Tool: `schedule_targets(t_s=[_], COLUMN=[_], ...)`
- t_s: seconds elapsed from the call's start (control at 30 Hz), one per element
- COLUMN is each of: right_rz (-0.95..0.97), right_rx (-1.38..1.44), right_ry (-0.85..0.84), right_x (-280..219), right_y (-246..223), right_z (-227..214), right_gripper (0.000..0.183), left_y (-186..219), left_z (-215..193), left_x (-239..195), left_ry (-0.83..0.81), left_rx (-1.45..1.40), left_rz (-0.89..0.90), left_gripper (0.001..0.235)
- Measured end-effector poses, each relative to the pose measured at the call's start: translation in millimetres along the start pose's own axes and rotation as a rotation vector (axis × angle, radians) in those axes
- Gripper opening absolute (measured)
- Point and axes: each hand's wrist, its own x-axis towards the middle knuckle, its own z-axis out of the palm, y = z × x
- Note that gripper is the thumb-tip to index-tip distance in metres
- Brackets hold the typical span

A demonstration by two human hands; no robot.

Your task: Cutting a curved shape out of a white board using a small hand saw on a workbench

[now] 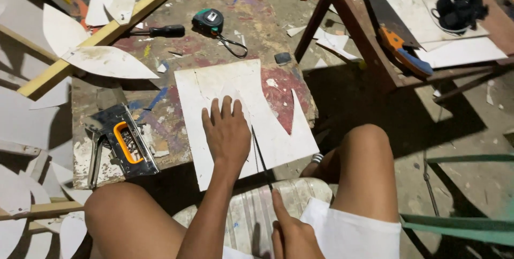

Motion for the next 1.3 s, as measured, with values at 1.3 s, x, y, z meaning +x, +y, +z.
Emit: schedule_targets(t_s=[1.3], right_rz=[0.371], right_rx=[0.373], right_ry=[-0.149], right_x=[-40.2], right_y=[-102.9], right_z=[4.8], right_gripper=[0.065], left_y=[-2.6], left_z=[10.1], left_x=[0.9], left_ry=[-0.049], left_rx=[-0.114], left_rz=[-0.009], left_gripper=[0.043])
